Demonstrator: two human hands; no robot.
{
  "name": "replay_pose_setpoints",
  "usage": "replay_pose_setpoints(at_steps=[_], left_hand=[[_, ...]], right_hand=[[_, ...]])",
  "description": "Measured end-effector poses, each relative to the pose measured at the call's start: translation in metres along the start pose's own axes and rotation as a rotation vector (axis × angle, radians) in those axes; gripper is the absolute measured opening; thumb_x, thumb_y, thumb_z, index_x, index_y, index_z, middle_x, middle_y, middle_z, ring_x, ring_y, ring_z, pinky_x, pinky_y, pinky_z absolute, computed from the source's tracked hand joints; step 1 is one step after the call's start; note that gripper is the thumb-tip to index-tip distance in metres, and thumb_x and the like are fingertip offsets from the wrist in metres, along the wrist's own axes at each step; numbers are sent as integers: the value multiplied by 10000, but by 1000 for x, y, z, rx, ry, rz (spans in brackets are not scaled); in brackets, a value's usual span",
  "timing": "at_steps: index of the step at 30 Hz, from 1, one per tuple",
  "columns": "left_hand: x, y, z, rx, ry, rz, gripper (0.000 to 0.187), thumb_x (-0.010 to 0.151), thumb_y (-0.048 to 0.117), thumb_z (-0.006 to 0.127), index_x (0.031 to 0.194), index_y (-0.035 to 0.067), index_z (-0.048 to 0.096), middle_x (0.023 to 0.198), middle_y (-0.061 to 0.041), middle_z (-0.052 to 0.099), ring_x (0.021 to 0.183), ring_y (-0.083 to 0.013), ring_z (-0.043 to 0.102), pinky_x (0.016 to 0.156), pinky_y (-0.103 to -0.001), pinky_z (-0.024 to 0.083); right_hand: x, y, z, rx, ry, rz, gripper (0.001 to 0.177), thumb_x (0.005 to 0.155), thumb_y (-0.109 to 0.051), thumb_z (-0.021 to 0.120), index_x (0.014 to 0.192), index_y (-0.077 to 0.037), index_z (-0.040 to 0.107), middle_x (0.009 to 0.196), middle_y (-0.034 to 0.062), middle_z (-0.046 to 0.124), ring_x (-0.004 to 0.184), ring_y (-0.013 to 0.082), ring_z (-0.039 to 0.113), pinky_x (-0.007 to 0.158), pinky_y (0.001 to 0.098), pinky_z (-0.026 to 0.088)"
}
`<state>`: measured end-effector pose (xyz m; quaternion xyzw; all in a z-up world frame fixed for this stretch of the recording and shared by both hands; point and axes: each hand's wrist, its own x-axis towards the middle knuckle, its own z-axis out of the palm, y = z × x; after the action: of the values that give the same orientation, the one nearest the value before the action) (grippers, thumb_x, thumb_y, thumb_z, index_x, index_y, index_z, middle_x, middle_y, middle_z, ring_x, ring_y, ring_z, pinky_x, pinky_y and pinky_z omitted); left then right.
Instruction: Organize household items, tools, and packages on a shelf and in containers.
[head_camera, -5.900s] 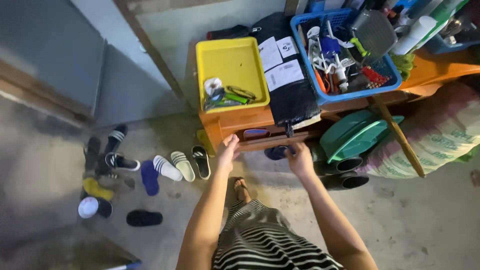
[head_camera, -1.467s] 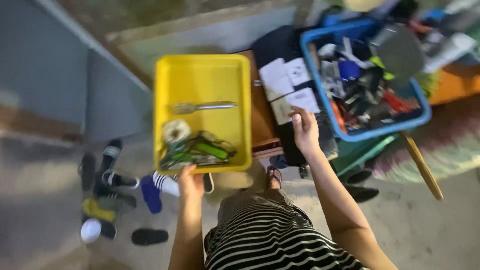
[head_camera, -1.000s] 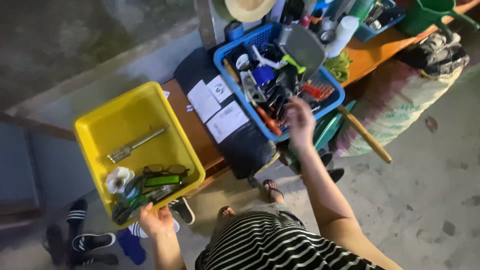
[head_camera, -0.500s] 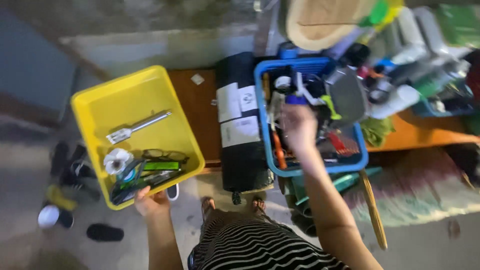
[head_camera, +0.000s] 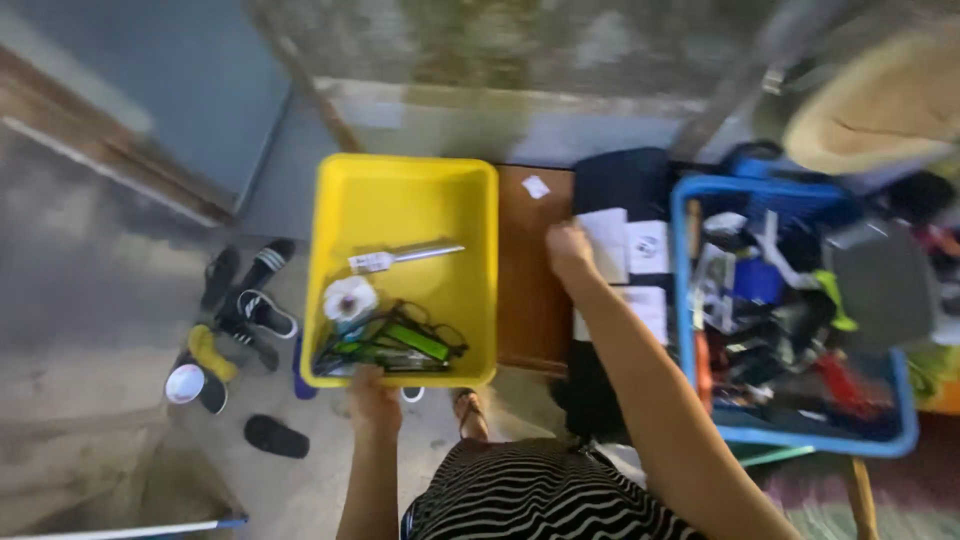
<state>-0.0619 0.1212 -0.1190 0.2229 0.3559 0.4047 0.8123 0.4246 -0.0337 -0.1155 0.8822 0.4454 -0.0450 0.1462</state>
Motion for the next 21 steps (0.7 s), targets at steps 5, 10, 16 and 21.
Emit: replay_pose_setpoints(at_steps=[5,10,16,21], left_hand=[[27,26,11,48,122,-45,67,881,61,599,896,122,576,860,-7,571,833,-156,591,731,-312,513],[56,35,24,140,174,-117,11,884,90,593,892,86,586,857,-30,567,825,-173,593,710,-330,523],[71,43,50,129,82,-186,77,854,28,576,907,75,545,871,-44,537,812,-216,583,720,-386,529],[70,57,78,70,89,-281,36,851,38,528,881,49,545,883,-79,569,828,-239,614,794,-429,547]], right_hand=[[4,18,12,84,188,162,95,892,-178,678,902,-103,736,926,128,746,856,276,741,682,390,606],[-34,-14,-113,423,367,272,178,943,-203,685,911,-36,737,950,212,713,827,361,708,696,447,573],[-66,-84,-208,1197,531,-82,156,948,-45,698,1093,-42,758,999,160,768,883,281,749,774,359,587],[-44,-103,-239,1045,542,-228,162,896,-77,752,1054,-64,783,950,154,760,863,292,727,800,382,574]])
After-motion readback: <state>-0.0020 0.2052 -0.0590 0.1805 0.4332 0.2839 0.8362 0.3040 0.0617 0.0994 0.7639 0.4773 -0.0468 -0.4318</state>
